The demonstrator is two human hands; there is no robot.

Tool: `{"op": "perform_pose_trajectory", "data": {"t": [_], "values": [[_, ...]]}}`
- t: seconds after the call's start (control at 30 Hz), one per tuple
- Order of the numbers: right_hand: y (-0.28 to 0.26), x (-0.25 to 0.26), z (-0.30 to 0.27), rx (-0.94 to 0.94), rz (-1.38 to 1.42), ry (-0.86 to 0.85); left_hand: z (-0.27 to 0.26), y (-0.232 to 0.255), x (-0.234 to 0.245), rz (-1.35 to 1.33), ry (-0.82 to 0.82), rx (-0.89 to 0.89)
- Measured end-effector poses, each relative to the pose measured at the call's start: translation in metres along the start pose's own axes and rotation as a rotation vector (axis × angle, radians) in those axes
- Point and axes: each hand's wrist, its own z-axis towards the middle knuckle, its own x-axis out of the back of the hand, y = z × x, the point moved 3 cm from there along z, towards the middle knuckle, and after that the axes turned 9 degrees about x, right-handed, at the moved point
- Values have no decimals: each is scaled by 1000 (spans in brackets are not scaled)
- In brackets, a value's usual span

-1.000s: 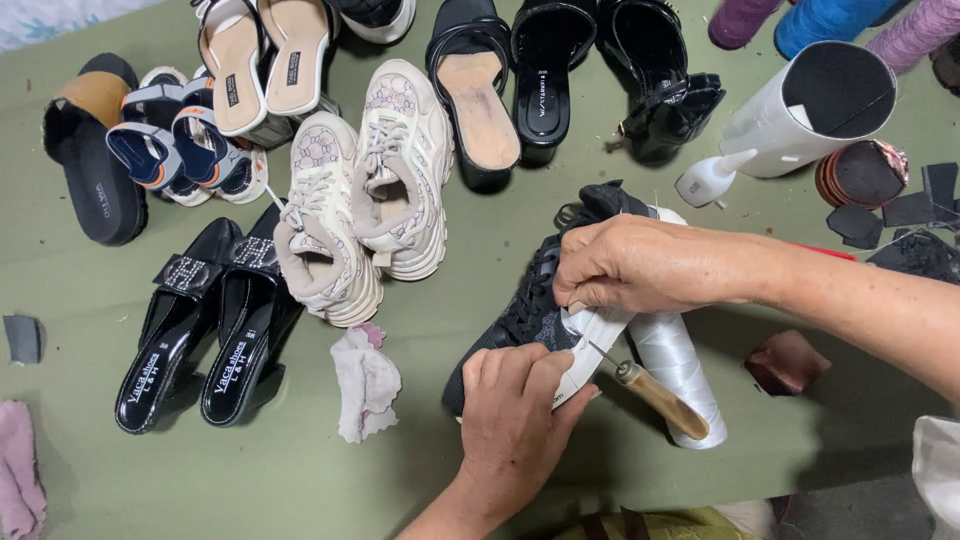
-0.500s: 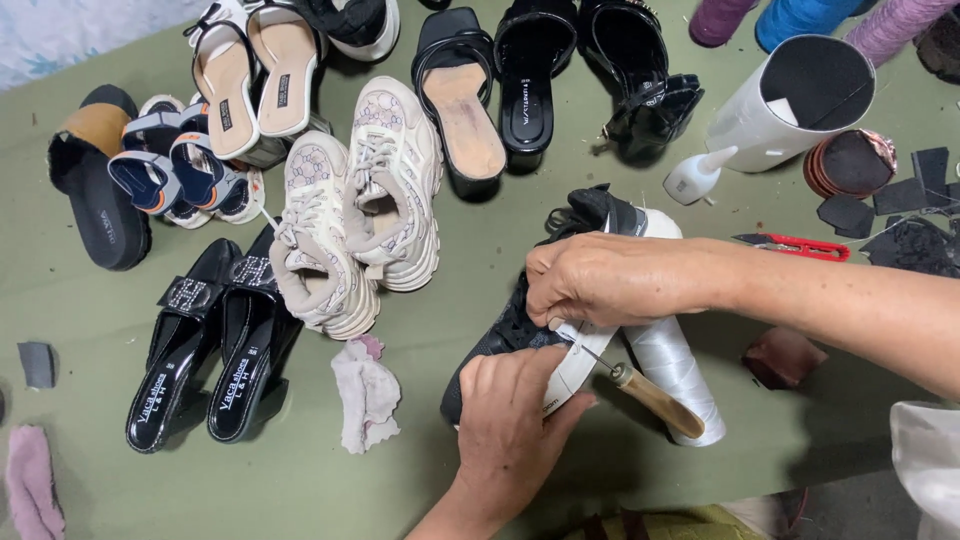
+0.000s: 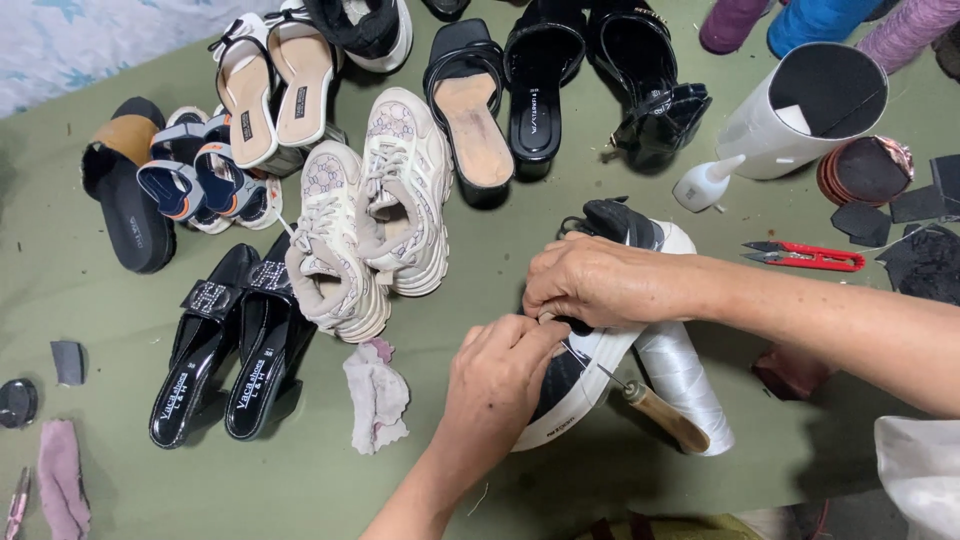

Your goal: Hand-stitching a black sneaker using a stitching awl and white thread at a repair bench.

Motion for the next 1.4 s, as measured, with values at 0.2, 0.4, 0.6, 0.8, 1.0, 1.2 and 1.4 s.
{"op": "perform_pose_trajectory", "data": {"t": [0.2,0.4,0.6,0.8,1.0,1.2,1.4], "values": [[-29,13,-9,22,-93,83,-2,-8,-10,18,17,45],[-81,-5,-70,-196,-308,649,-3,-3,-5,-49,19,52],[-82,-81,-100,-318,-250,768,2,-2,3,-119,-17,-114],[-65,-88,-87,-310,-2,1012,4,23,23,-120,-36,-66],[-49,-89,-79,-366,133,1009,7,27,20,-113,-31,-38],[-50,-85,-82,-414,187,980,8,11,20,-133,-107,-16],[-43,-91,-85,-428,239,971,16,1,16,-89,-180,-1]]}}
